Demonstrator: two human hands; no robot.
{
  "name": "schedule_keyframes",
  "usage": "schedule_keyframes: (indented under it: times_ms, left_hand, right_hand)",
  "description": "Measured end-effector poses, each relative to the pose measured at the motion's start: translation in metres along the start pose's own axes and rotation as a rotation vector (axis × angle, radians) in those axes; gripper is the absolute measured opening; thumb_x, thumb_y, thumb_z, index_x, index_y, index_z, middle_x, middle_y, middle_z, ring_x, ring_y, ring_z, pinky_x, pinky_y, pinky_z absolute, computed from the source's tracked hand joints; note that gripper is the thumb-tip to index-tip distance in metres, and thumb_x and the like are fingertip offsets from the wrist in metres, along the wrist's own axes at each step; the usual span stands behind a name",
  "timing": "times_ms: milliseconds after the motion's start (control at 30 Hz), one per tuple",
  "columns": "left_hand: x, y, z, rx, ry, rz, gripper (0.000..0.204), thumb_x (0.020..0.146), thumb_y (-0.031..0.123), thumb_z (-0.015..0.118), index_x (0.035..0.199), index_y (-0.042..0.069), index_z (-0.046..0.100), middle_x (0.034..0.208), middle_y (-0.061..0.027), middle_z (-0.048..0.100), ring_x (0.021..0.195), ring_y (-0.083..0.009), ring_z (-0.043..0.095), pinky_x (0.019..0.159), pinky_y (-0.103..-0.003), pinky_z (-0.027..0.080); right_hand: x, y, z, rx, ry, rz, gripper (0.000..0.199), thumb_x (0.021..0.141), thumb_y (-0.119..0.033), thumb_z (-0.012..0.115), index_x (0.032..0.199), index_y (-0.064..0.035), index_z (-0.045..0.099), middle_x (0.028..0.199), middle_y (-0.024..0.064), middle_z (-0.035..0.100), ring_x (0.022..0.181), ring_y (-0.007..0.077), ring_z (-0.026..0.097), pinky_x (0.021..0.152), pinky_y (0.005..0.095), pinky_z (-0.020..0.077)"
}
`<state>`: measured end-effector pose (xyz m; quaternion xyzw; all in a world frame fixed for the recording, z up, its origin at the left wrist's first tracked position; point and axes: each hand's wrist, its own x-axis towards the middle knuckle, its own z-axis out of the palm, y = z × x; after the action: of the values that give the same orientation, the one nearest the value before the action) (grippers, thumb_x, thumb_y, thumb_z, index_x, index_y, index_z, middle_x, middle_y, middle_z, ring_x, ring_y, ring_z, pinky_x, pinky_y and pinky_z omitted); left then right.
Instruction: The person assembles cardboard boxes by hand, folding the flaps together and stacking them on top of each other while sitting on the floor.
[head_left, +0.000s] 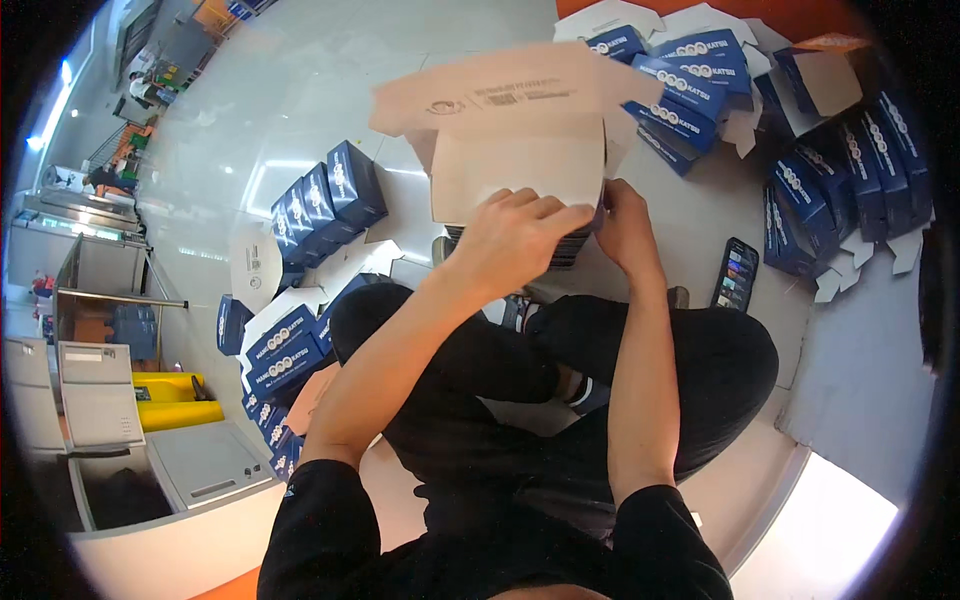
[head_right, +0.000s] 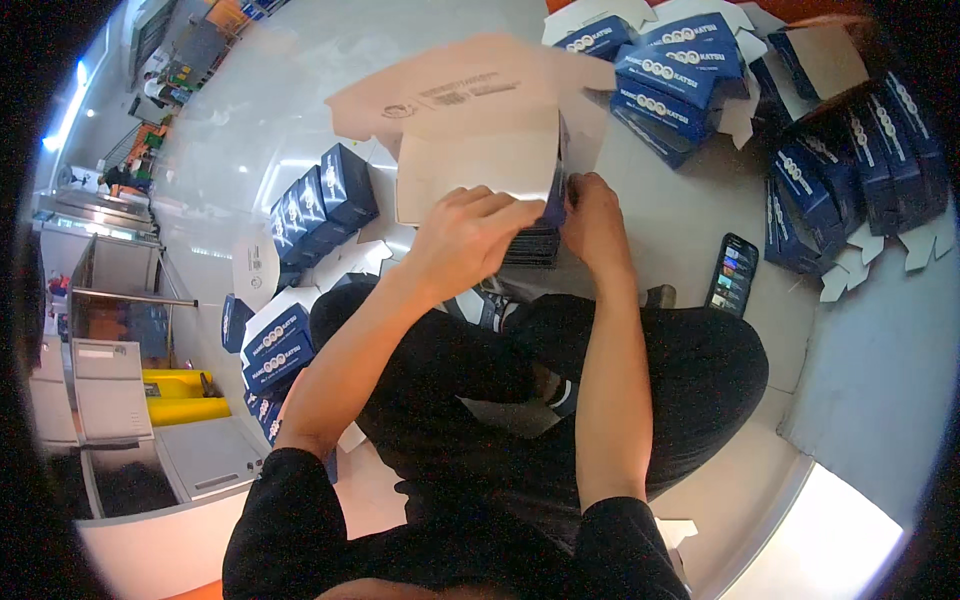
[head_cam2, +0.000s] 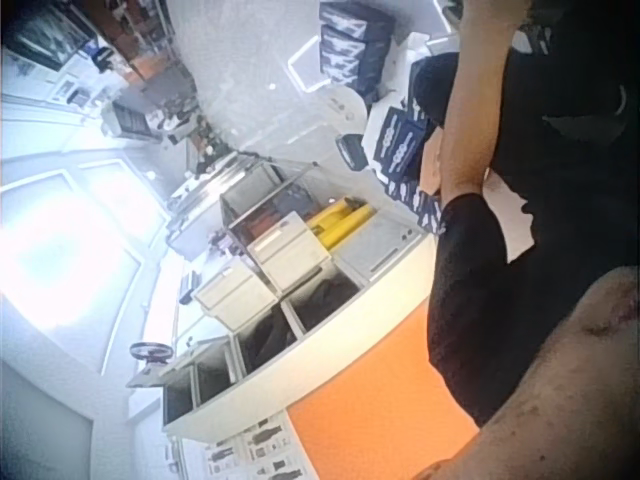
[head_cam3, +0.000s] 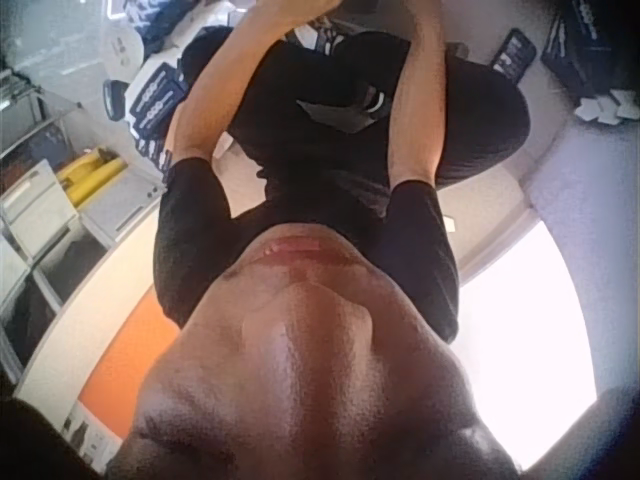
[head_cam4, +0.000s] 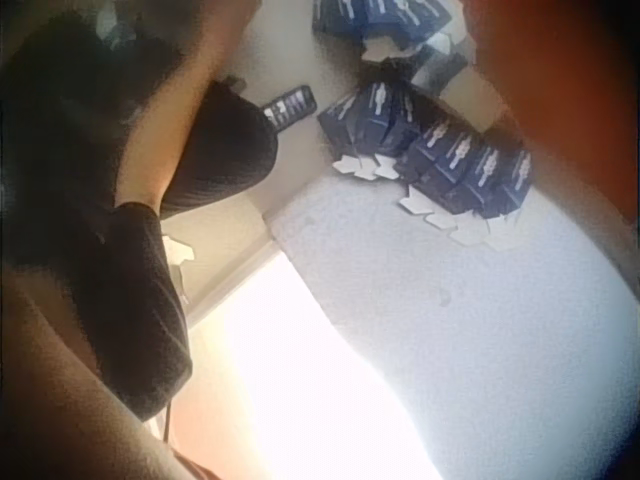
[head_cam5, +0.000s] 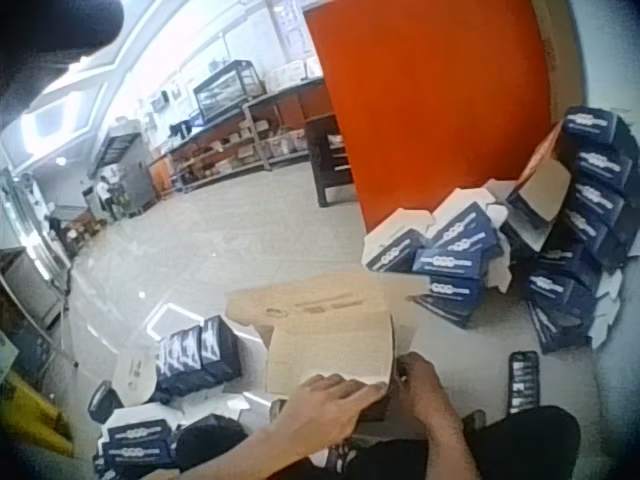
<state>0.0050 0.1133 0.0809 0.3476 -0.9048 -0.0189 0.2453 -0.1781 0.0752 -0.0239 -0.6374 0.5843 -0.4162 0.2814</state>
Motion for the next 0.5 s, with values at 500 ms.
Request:
schedule_keyframes:
  times_ms: [500]
  left_hand:
    - [0.019,-0.013,-0.005,-0.144,-0.050,-0.096,0.020,0.089,0.005,0.064,0.109,0.004,0.063,0.085,-0.0143,0.069,0.077,-0.0348,0.067,0.067,-0.043,0.052]
  right_hand:
    - [0.001,-0.015,-0.005,0.040,-0.028,0.053,0.018,0.084,-0.011,0.065,0.092,0.0056,0.066,0.098,0.0262,0.064,0.096,0.0450,0.060,0.086,0.0495,0.0479]
